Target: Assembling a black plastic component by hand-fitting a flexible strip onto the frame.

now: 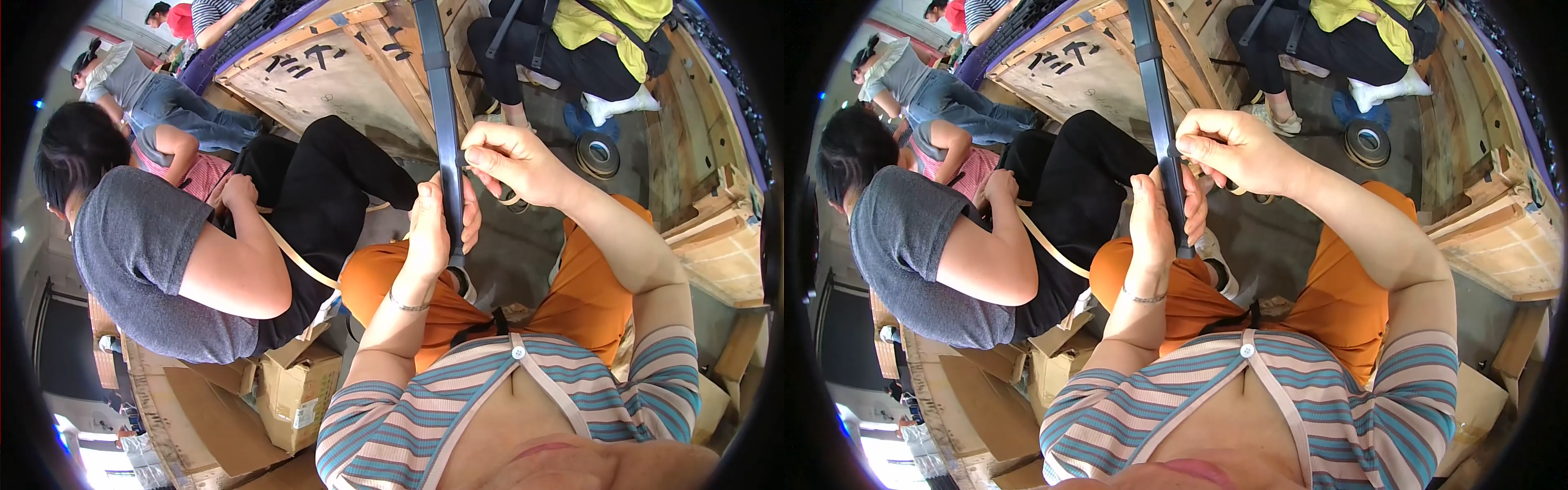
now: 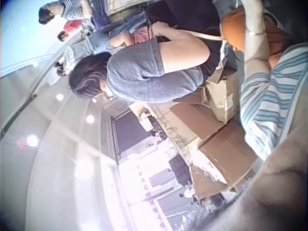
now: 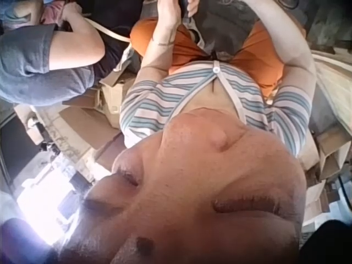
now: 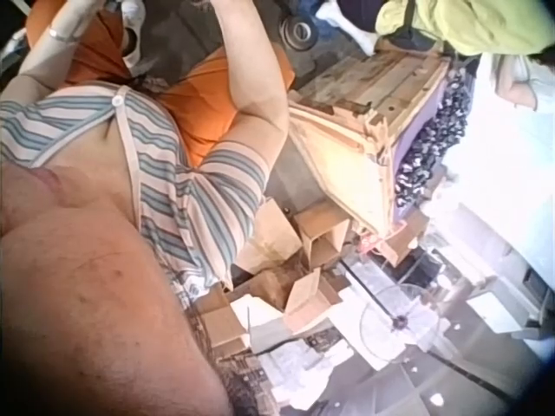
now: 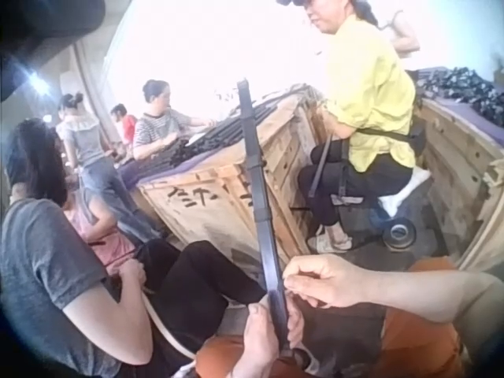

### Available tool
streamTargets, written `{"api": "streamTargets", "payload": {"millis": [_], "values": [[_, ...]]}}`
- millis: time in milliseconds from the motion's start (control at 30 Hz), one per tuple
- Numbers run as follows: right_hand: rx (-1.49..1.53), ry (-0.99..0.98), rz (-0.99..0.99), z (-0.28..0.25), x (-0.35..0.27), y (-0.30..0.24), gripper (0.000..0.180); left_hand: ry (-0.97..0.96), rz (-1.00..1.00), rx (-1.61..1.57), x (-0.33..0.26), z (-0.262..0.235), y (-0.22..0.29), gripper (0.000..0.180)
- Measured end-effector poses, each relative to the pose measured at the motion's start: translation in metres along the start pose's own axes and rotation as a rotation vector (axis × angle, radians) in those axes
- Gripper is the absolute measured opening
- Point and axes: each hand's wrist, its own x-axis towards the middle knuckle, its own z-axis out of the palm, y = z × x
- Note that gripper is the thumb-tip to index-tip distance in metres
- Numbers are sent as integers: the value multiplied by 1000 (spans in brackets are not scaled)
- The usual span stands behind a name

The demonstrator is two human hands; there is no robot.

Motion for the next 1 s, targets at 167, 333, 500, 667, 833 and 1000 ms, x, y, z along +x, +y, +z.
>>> {"api": "streamTargets", "payload": {"millis": [167, 333, 500, 667, 833, 1000], "values": [[-4, 27, 10, 2, 0, 0, 18, 11, -3, 25, 0, 0, -1, 61], [-10, 40, 51, 2, 0, -2, 17, 14, 10, 58, 0, 0, -2, 60], [-128, 81, 3, 5, 1, 1, 17, 17, 45, 109, -1, 0, -4, 59], [-213, 121, 44, 3, 1, 2, 14, 23, 46, 136, 1, -2, -9, 59], [-295, 166, -94, 9, 6, 5, 14, 18, 83, 143, 4, -3, -14, 46], [-375, 184, -128, 9, 3, 6, 14, 30, 19, 71, 2, 0, -18, 48]]}}
